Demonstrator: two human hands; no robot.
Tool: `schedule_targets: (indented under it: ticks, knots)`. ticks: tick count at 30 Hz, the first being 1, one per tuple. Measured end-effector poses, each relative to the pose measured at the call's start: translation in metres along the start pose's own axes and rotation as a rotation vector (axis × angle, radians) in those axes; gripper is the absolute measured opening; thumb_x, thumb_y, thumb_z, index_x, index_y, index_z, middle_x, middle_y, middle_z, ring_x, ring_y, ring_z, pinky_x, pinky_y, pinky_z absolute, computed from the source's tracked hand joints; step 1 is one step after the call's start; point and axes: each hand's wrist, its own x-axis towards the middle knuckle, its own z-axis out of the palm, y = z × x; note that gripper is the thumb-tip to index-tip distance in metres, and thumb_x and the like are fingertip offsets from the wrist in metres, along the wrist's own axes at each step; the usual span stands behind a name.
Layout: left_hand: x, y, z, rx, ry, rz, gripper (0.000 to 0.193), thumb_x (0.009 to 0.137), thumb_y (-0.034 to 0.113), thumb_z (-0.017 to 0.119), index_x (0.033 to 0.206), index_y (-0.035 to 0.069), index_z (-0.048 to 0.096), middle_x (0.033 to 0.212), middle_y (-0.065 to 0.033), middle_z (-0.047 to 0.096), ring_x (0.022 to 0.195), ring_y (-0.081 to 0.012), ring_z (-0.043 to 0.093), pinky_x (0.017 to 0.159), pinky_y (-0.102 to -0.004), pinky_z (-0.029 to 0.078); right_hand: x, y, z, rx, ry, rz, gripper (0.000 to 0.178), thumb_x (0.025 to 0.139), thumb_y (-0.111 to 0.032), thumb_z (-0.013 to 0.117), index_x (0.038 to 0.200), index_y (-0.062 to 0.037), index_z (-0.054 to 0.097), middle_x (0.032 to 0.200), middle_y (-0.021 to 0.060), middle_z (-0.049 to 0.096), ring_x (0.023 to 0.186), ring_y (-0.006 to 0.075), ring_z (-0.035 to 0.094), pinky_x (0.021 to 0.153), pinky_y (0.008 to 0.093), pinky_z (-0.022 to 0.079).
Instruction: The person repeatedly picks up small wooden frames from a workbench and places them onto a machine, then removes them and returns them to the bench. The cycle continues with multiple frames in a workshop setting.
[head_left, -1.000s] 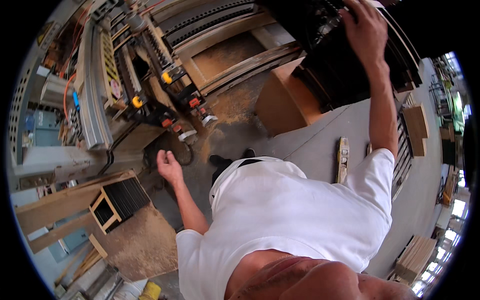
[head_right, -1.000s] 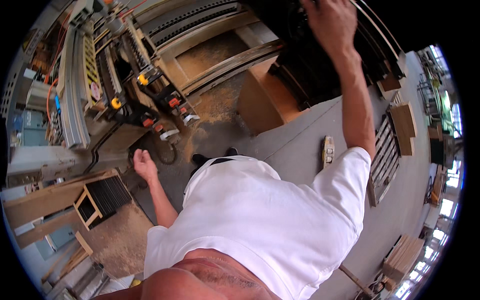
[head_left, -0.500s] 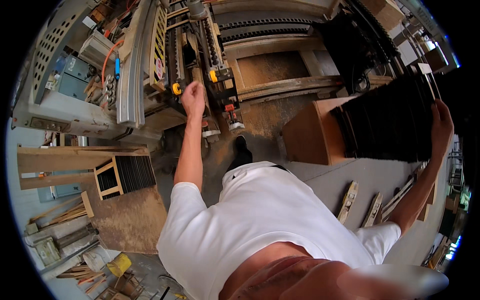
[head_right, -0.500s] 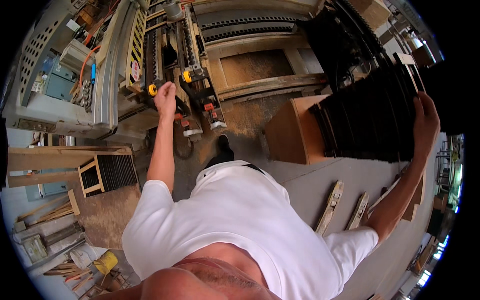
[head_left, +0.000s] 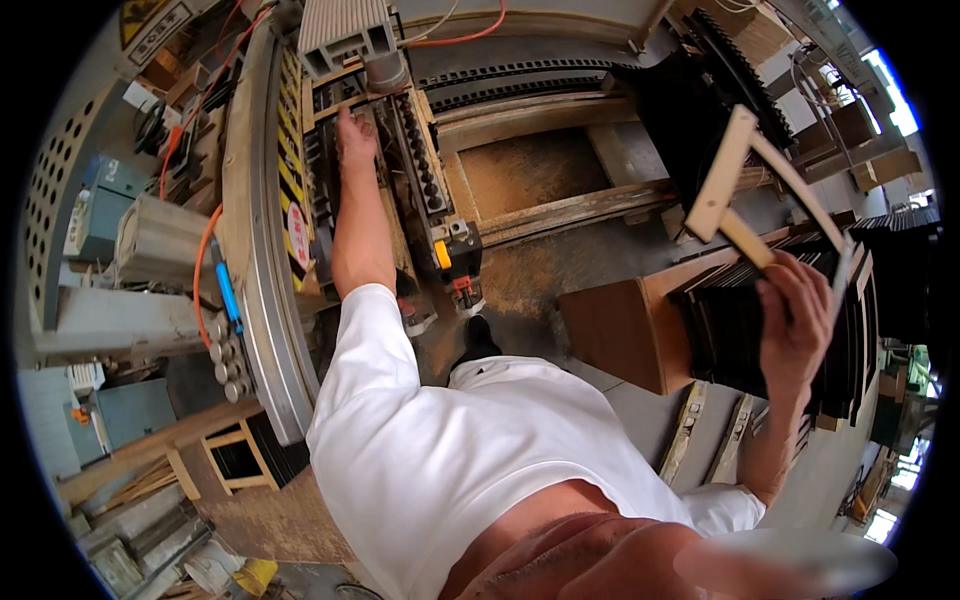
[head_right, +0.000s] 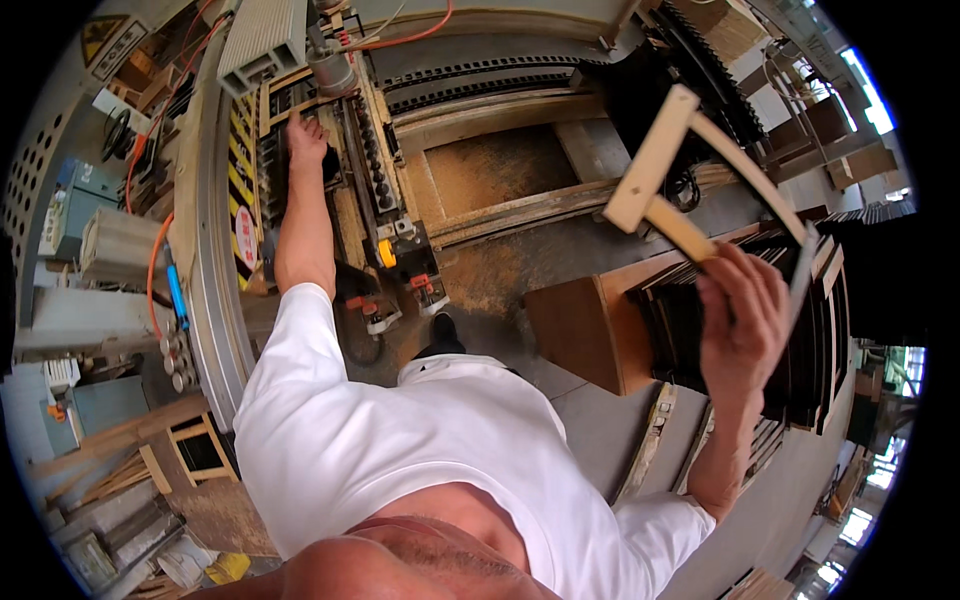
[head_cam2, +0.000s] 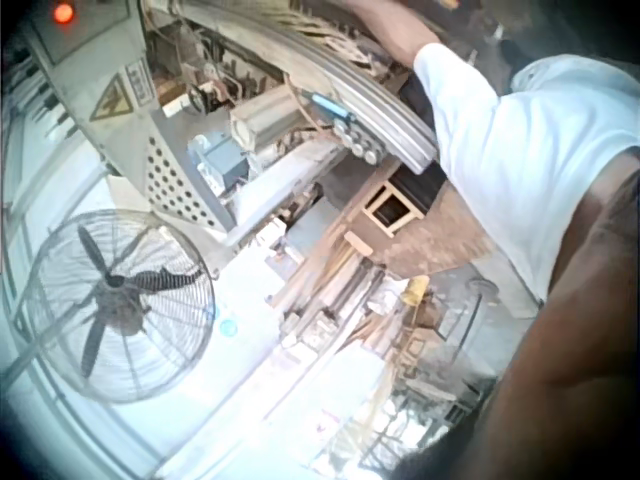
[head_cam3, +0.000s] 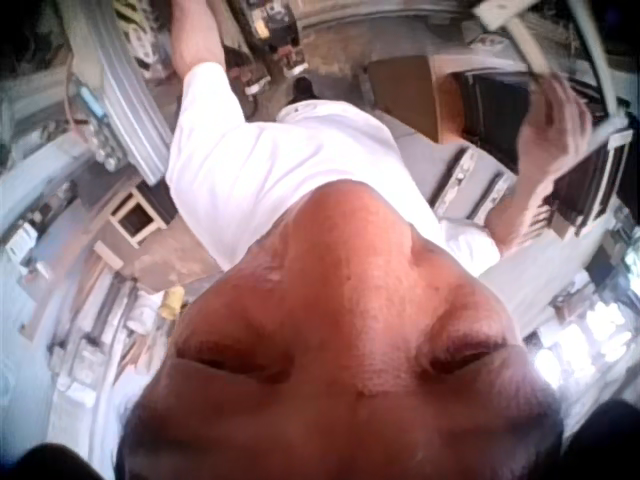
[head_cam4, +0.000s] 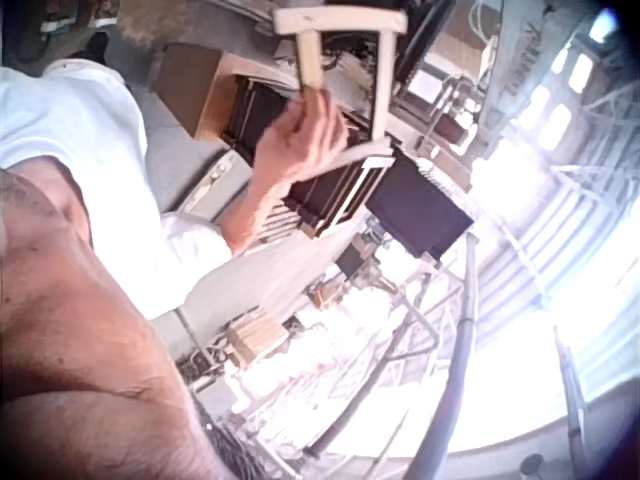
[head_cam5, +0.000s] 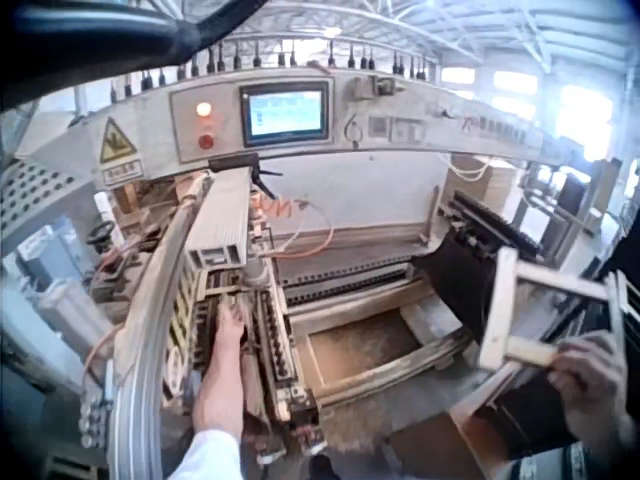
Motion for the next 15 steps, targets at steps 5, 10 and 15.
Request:
schedule_targets:
  ticks: [5,10,15]
  knots:
    - [-0.007,-0.024,0.047,-0.233,-0.035,0.059,0.093,0.093,0.045,0.056,0.151,0.008,-0.006,0.158,-0.0163,-0.005,0.146,-0.0321,-0.005,0.118,-0.0468,0.005,0.001,0.003,0.037,0.185,-0.14,0.053,0.019,0.074,0.001,0.071,0.092,-0.0031,0.066,0.099,0.0078,0.068,0.09,0.0267,0.061,0.079,0.035,0.048]
    - [-0.029,-0.055,-0.023,-0.373,-0.072,-0.032,0.075,0.094,0.033,0.06,0.149,0.008,0.016,0.154,-0.0142,0.009,0.142,-0.0337,0.015,0.112,-0.0491,0.027,-0.024,-0.042,0.127,0.382,-0.209,-0.004,0.018,0.075,0.002,0.071,0.092,-0.0025,0.067,0.096,0.0093,0.068,0.093,0.0263,0.062,0.079,0.034,0.05]
    - [-0.169,-0.083,-0.084,-0.283,-0.153,-0.059,0.025,0.093,0.02,0.06,0.116,0.01,0.058,0.108,-0.0029,0.062,0.103,-0.0212,0.058,0.092,-0.0412,0.048,-0.002,-0.101,0.219,0.516,-0.248,-0.171,0.017,0.076,-0.005,0.072,0.093,-0.0048,0.068,0.096,0.0066,0.069,0.089,0.026,0.061,0.075,0.0357,0.051]
